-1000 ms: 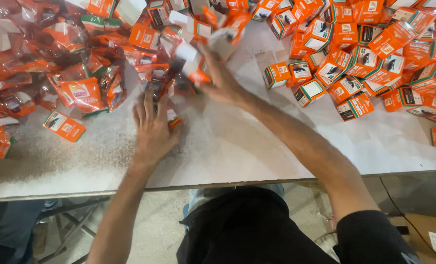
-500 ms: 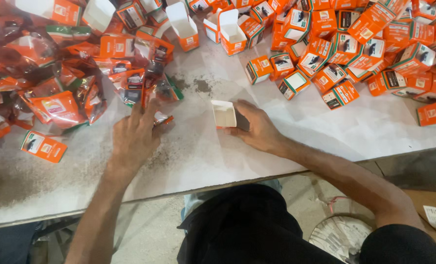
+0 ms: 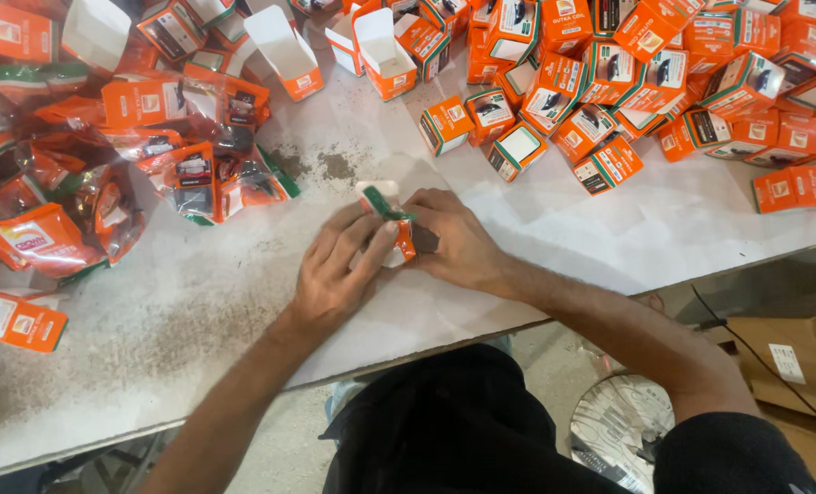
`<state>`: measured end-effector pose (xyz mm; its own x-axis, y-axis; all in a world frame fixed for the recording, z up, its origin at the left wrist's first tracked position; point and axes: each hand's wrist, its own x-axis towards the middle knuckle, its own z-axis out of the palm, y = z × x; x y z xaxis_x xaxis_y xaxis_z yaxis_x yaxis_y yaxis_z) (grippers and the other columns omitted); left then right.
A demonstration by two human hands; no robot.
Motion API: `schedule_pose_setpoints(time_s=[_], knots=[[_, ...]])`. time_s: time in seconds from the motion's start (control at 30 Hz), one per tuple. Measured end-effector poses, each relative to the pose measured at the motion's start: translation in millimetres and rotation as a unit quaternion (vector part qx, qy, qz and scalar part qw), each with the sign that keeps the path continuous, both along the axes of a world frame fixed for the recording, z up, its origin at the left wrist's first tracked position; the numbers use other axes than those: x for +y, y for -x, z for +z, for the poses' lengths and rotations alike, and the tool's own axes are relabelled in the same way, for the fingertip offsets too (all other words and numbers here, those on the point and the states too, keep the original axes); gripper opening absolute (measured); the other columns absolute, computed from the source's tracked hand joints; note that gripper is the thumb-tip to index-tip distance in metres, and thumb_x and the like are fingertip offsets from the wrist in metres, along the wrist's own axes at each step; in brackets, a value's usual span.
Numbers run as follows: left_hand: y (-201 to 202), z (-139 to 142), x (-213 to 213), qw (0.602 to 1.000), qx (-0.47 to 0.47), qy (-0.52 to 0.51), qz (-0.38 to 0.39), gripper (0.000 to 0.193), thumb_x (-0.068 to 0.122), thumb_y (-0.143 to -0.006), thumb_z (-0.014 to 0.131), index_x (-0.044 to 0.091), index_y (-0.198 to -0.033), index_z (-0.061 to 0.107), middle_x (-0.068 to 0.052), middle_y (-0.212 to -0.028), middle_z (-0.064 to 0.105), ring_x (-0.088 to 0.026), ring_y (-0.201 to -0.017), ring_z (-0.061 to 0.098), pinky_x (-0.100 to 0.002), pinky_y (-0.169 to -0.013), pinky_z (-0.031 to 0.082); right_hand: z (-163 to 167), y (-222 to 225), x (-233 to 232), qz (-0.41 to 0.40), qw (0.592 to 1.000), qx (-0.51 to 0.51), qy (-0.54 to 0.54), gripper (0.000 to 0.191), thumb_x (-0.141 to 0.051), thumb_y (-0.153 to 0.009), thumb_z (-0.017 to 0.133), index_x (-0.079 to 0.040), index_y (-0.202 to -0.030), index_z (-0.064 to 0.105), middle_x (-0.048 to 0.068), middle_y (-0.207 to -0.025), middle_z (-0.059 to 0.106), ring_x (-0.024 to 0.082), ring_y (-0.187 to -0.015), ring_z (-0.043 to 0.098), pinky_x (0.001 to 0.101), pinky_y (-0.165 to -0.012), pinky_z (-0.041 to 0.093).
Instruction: The person picks up small orange product boxes from a large pile on the table, opens and folds each box, and places it into a plastic bag beside the pile. They repeat this packing cycle continuously, occasionally reaching across the table to gather more boxes.
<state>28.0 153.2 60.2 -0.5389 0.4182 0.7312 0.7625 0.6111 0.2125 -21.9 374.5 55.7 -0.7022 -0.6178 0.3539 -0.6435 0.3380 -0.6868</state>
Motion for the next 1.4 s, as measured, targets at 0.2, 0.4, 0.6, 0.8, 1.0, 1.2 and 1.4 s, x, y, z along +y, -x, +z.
schedule_pose_setpoints(time_s=[0.2,0.4,0.6,0.8,1.0,1.2,1.4], knots=[[-10,5,-1,0.995,-0.054,0.045,0.071,0.036,0.02,-0.092,0.077,0.006,-0.124,0.068,-0.017,-0.139,0.052,-0.044,-0.149,0.033,-0.072,-0.124,0.016,-4,-5,-4,-0.037,0.999,-0.005,-0.012,0.058,-0.016,-0.071,0.087,-0.006,-0.123,0.063,0.013,-0.121,0.063,0.036,-0.117,0.059,0.046,-0.101,0.047],[4,15,12,0.989,-0.119,0.028,0.087,0.021,0.014,-0.086,0.076,0.005,-0.104,0.07,-0.031,-0.157,0.037,-0.051,-0.151,0.022,-0.073,-0.118,0.018,-3,-7,-5,-0.034,0.999,0.007,0.005,0.064,-0.016,-0.075,0.088,-0.003,-0.13,0.057,0.016,-0.126,0.061,0.039,-0.119,0.057,0.0478,-0.1,0.046],[2,4,18,0.937,-0.277,-0.179,0.117,0.037,0.009,-0.082,0.076,0.002,-0.116,0.062,-0.027,-0.146,0.045,-0.034,-0.102,0.056,-0.049,-0.083,0.05,-7,-9,-2,-0.039,0.999,-0.014,0.0,0.068,-0.015,-0.077,0.086,-0.001,-0.135,0.053,0.018,-0.133,0.061,0.041,-0.123,0.058,0.047,-0.102,0.049],[17,-18,18,0.789,-0.487,-0.364,0.083,0.02,0.01,-0.096,0.07,-0.006,-0.108,0.066,-0.014,-0.092,0.07,-0.007,-0.071,0.062,-0.024,-0.057,0.051,-10,-17,-3,-0.037,0.993,-0.081,0.073,0.063,-0.007,-0.088,0.08,-0.003,-0.141,0.046,0.015,-0.138,0.063,0.037,-0.127,0.063,0.0431,-0.105,0.052],[16,-8,4,0.765,-0.516,-0.384,-0.032,0.027,0.008,-0.091,0.058,-0.001,-0.116,0.062,-0.007,-0.094,0.069,-0.007,-0.077,0.064,-0.026,-0.067,0.054,-8,-13,-5,-0.015,0.994,0.104,-0.014,0.061,0.004,-0.081,0.076,-0.004,-0.138,0.058,0.019,-0.138,0.059,0.04,-0.121,0.062,0.0462,-0.099,0.054],[24,-8,-14,0.671,-0.605,-0.426,-0.041,0.014,0.009,-0.097,0.066,-0.003,-0.104,0.067,-0.01,-0.084,0.064,-0.015,-0.069,0.06,-0.034,-0.062,0.055,-3,-15,-7,-0.004,0.997,0.08,0.003,0.052,0.004,-0.083,0.077,-0.004,-0.131,0.06,0.017,-0.14,0.056,0.038,-0.122,0.062,0.044,-0.096,0.056],[22,-8,11,0.883,-0.358,-0.303,-0.028,0.023,0.002,-0.089,0.069,-0.002,-0.111,0.067,-0.012,-0.119,0.061,-0.023,-0.101,0.069,-0.035,-0.08,0.067,-5,-15,-4,-0.005,0.999,0.006,0.034,0.046,0.001,-0.087,0.078,-0.005,-0.126,0.054,0.018,-0.139,0.057,0.04,-0.121,0.064,0.0434,-0.095,0.058]])
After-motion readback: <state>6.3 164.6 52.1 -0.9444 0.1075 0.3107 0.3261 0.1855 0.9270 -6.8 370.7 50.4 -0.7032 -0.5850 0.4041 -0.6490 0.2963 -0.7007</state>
